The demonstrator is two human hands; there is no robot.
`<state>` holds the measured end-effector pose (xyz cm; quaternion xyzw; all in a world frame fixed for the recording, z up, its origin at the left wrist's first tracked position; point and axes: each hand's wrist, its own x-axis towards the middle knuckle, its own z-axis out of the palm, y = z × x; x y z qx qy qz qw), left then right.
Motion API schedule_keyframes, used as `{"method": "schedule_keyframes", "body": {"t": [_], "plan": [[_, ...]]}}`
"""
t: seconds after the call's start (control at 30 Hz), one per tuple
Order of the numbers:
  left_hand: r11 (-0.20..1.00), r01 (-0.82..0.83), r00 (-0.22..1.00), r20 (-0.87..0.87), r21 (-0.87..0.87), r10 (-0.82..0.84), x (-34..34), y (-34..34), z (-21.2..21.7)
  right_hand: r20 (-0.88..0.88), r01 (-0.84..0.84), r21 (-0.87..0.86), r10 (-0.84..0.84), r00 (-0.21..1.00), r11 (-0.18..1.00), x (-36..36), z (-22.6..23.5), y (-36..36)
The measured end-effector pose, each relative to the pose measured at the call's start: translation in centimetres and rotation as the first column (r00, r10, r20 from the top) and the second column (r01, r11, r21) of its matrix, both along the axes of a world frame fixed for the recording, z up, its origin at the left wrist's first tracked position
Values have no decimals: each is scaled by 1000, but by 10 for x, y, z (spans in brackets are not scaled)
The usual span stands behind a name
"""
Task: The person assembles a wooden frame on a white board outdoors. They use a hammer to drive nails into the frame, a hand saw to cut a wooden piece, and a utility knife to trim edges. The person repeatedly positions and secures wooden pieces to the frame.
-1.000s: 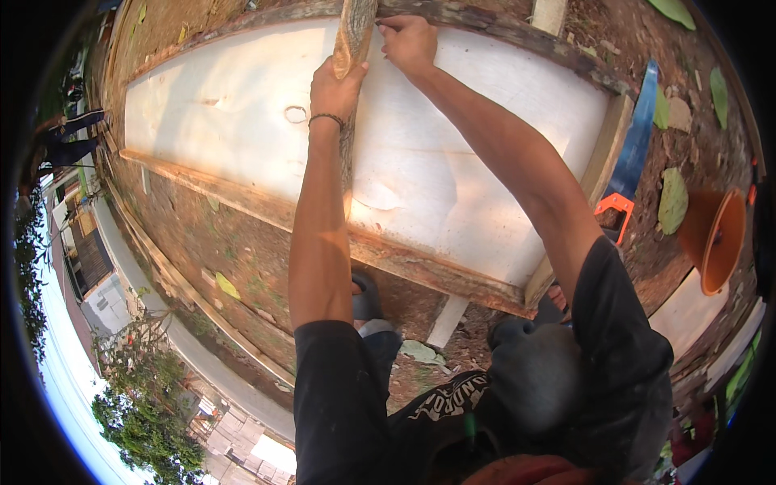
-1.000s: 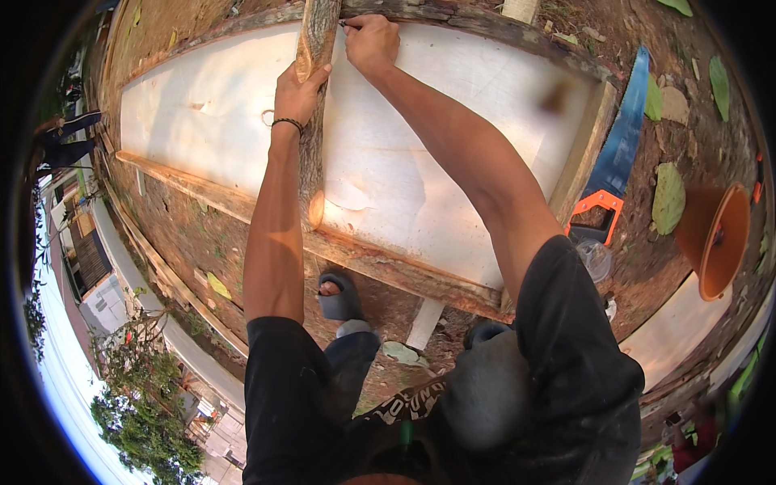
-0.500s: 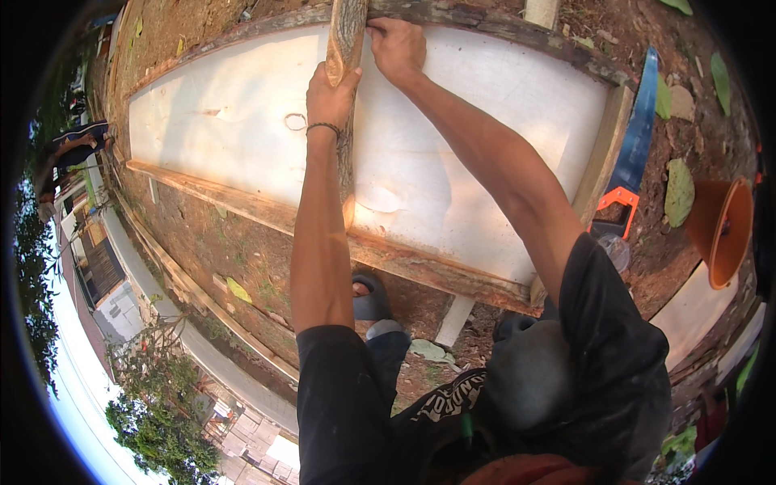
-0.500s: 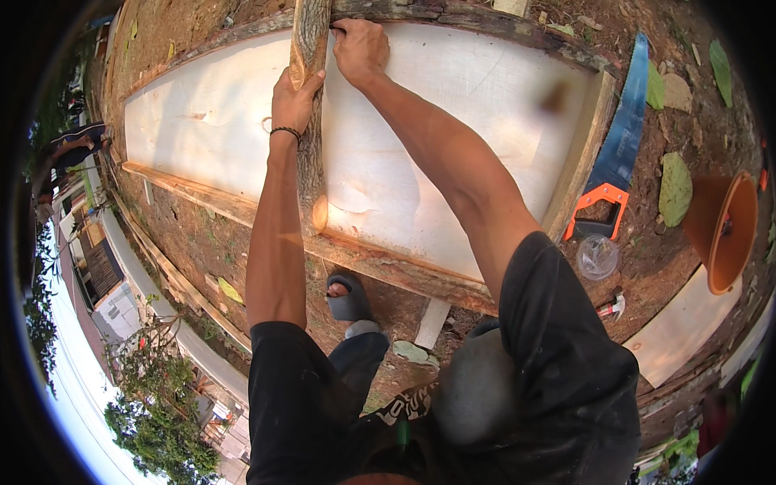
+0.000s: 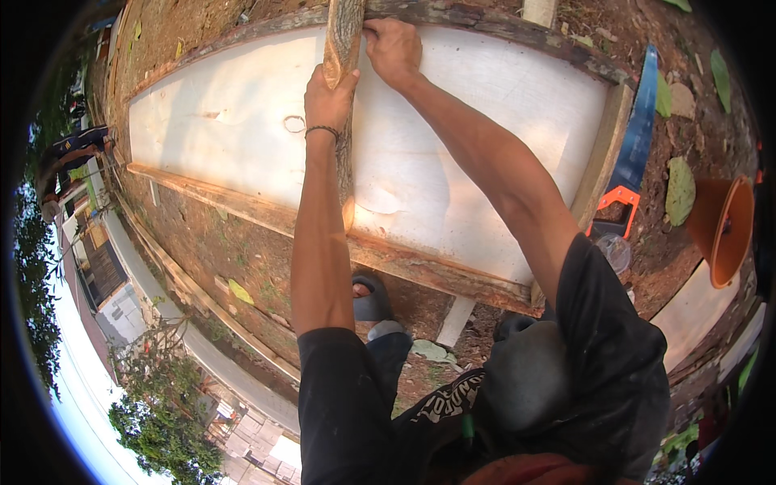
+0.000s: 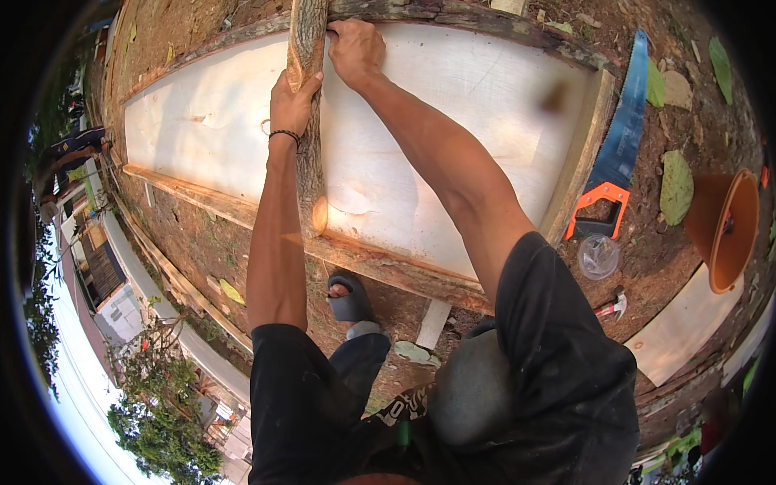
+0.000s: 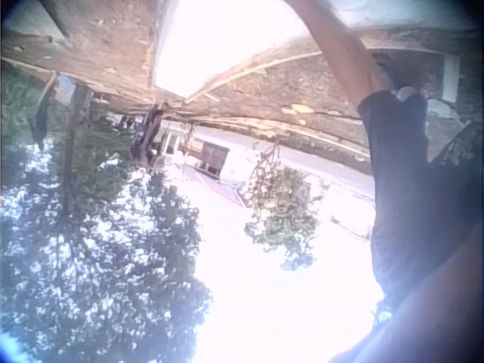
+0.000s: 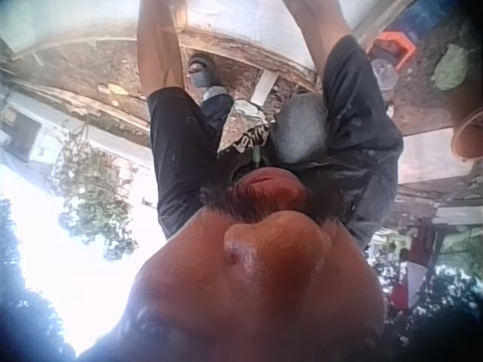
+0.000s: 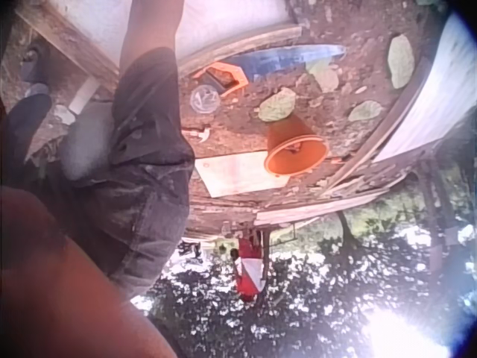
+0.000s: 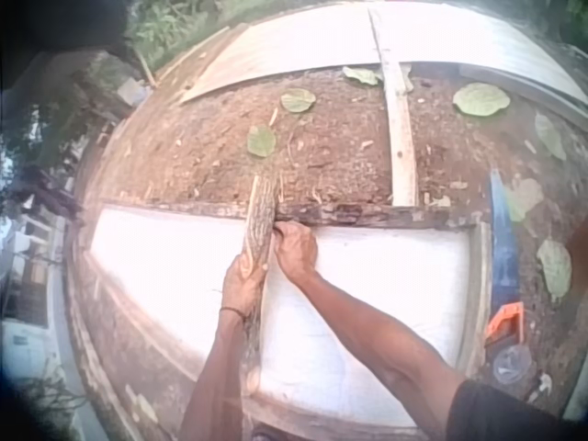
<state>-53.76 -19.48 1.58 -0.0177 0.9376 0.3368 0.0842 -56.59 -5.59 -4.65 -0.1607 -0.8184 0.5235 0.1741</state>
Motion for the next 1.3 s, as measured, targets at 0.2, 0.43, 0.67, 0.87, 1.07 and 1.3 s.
{"method": "schedule_keyframes", "body": {"t": [0.2, 0.43, 0.67, 0.87, 1.07, 1.3], "plan": [[1000, 2, 1000, 18, -28, -2, 0, -1, -2, -12, -11, -9, 11, 1000, 1000, 1, -4, 0], [999, 0, 1000, 17, -36, 0, 1, 2, 2, -3, 12, -15, -12, 1000, 1000, 1, -1, -1], [1000, 16, 1000, -21, -5, -16, 2, 0, 1, 74, 23, -9, -22, 997, 1000, 0, 5, -4], [1000, 13, 1000, -4, -27, -13, 3, 4, 3, 36, 65, -14, -64, 997, 998, -1, 0, -5], [998, 20, 1000, -11, -58, -20, 1, 0, 0, 51, 81, -31, -79, 996, 996, -1, 4, -7], [999, 18, 1000, -6, -44, -19, 1, -2, -3, 39, 95, -42, -93, 995, 995, -2, 2, -8]]}}
